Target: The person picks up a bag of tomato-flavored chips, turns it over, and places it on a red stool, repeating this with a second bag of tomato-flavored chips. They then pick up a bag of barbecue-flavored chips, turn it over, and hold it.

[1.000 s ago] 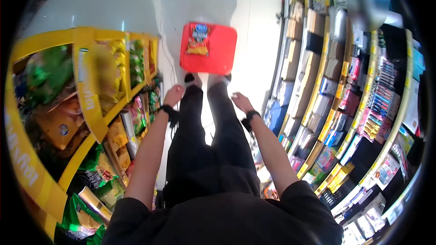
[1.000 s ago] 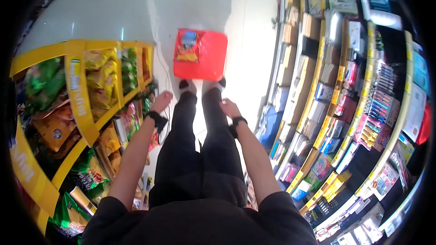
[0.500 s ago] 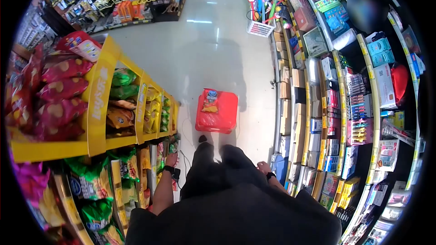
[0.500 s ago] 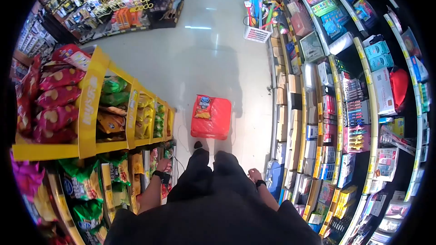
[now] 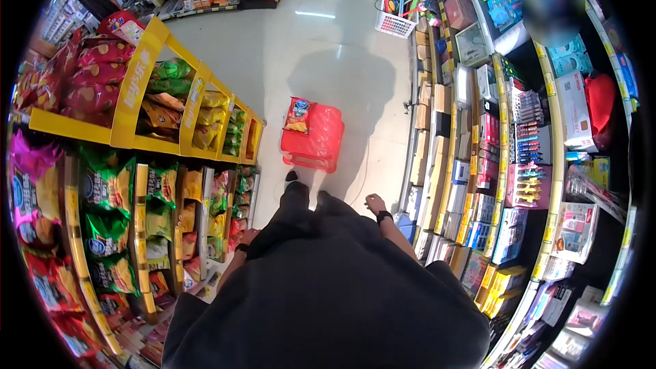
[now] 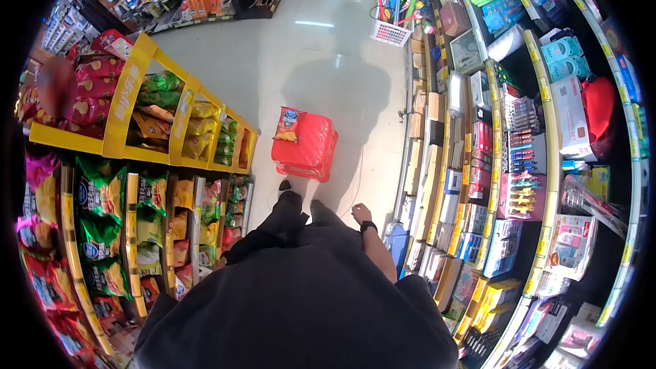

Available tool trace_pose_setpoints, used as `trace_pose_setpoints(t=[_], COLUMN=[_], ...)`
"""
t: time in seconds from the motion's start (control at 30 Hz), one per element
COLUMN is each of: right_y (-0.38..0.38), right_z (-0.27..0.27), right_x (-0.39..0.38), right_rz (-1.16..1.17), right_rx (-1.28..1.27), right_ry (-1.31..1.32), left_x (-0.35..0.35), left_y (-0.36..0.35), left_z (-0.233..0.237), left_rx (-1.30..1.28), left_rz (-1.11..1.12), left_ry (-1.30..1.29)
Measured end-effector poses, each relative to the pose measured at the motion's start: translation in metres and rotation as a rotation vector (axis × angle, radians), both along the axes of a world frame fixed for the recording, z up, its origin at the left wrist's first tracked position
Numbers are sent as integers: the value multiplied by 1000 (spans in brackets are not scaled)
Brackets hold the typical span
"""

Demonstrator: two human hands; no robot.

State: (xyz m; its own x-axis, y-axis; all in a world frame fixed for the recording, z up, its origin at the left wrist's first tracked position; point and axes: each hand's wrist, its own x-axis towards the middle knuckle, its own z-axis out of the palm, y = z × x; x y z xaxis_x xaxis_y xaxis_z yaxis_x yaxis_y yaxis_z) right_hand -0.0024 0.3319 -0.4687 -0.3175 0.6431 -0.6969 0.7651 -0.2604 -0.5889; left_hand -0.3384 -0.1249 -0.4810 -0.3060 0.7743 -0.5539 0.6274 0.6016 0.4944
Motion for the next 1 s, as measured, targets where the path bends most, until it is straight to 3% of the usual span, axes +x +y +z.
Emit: trace_pose_setpoints(t=[0.03, 0.1, 0.13, 0.23, 0.27, 0.37, 0.4, 0.43, 0.5, 0.57, 0.63, 0.7, 0.73, 0.77, 0.87, 0.9, 0.97, 1.0], right_y=[6, 12, 12, 7, 3, -16, -22, -25, -27, -33, -32, -22, -19, -14, -1, 8, 17, 18], right_z=[-8, 4, 1, 1, 5, -7, -5, -2, -62, -34, -21, -28, -31, -35, -66, -71, -58, -62], right_x=[-2, -9, -7, 1, 5, 35, 46, 57, 103, 112, 118, 124, 120, 114, 81, 63, 12, -11], right_rz=[50, 87, 89, 80, 43, -41, -28, -15, 472, 151, 20, 70, 94, 117, 263, 383, 504, 450], right_rx=[37, 66, 61, 5, -61, -188, -224, -257, -124, -322, -404, -472, -454, -434, -304, -235, -48, -3], right_ry=[21, 55, 66, 66, 46, 72, 47, 23, 23, -72, -232, -295, -348, -401, -265, -240, -241, -173], left_x=[17, 36, 49, 54, 56, 76, 86, 95, 111, 130, 145, 162, 170, 177, 197, 210, 228, 240], left_y=[20, -1, 15, 16, 8, 12, -14, -18, -23, -29, -28, -17, -27, -30, -36, -65, -82, -93], left_z=[29, 4, 48, 67, 61, 110, 92, 94, 101, 104, 111, 135, 138, 136, 155, 128, 117, 108], left_rx=[113, -30, -94, -300, -260, -246, -36, 14, 48, 8, -56, -213, -156, -192, -204, -76, -107, -103], left_rz=[124, 377, 509, 550, 528, 618, 520, 521, 589, 614, 666, 920, 732, 912, 1118, 929, 931, 871], left_ry=[13, -84, -121, -116, -104, -131, -82, -53, -88, -107, -134, -166, -103, -155, -230, -157, -140, -110])
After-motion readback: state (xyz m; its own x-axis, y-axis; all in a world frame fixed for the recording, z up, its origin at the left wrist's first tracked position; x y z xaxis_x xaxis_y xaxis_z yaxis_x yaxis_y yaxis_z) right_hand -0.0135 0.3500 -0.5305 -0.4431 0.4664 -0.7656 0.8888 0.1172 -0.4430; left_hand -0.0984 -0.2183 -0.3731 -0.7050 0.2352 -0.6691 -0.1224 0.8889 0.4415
